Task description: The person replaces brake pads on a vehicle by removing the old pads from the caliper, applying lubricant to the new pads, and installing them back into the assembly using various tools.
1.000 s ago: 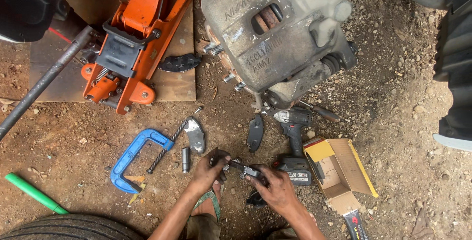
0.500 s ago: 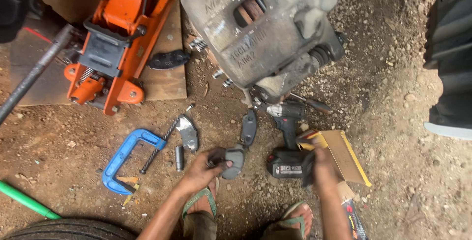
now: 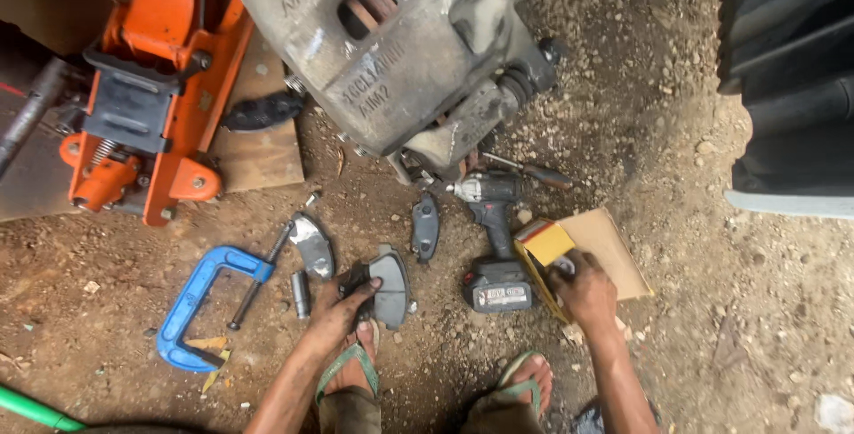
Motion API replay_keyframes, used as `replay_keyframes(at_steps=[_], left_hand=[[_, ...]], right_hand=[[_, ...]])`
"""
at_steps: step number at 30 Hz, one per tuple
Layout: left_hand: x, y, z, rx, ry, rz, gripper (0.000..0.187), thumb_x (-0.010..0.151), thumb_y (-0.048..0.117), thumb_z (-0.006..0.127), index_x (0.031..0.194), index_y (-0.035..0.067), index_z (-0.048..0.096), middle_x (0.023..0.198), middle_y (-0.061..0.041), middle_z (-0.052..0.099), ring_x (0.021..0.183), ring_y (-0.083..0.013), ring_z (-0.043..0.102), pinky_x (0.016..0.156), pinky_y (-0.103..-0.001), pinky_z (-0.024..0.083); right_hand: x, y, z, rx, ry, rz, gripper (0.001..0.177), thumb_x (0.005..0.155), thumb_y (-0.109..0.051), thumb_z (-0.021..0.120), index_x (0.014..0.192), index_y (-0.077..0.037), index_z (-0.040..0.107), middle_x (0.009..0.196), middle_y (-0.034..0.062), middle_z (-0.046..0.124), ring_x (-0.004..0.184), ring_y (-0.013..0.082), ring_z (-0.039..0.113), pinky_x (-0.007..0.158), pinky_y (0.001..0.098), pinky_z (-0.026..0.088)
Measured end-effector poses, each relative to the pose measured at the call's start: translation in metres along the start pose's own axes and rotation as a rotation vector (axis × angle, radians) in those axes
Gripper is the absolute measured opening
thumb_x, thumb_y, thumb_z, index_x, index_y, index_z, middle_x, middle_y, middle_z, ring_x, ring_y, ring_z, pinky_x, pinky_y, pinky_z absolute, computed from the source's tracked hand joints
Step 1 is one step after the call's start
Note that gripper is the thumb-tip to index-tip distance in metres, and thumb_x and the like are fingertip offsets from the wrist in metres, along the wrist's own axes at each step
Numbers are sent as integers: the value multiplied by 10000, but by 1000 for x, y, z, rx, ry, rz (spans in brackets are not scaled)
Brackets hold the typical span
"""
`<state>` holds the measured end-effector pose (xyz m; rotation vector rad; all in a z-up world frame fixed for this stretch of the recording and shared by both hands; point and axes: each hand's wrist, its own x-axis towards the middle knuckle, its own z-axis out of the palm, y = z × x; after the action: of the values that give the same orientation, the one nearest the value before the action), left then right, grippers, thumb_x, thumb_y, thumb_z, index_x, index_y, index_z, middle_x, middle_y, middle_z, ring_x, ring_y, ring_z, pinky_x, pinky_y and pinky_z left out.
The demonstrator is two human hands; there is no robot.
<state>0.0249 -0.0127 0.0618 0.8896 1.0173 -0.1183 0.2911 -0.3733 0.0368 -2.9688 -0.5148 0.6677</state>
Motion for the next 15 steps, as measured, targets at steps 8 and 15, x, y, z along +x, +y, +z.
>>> replay_keyframes(at_steps=[8, 15], left_hand=[[3, 9, 12, -389, 122, -219, 725, 847, 126, 725, 1486, -32, 421, 1513, -263, 609, 1333, -335, 595, 1105, -433, 457], [9, 3, 17, -680, 183, -134, 591, 865, 1, 704, 1415, -8, 487, 1298, -238, 712, 1153, -310, 680, 924, -398, 544]], right_hand=[[-19, -69, -67, 37, -145, 312, 322, 1101, -303, 524, 1377, -218, 667, 1188, 115, 774, 932, 328, 780, 794, 471, 682], [-58, -168, -86, 577, -467, -67, 375, 912, -338, 681, 1271, -237, 724, 1286, -40, 800, 1077, 125, 799, 1007, 330, 651]])
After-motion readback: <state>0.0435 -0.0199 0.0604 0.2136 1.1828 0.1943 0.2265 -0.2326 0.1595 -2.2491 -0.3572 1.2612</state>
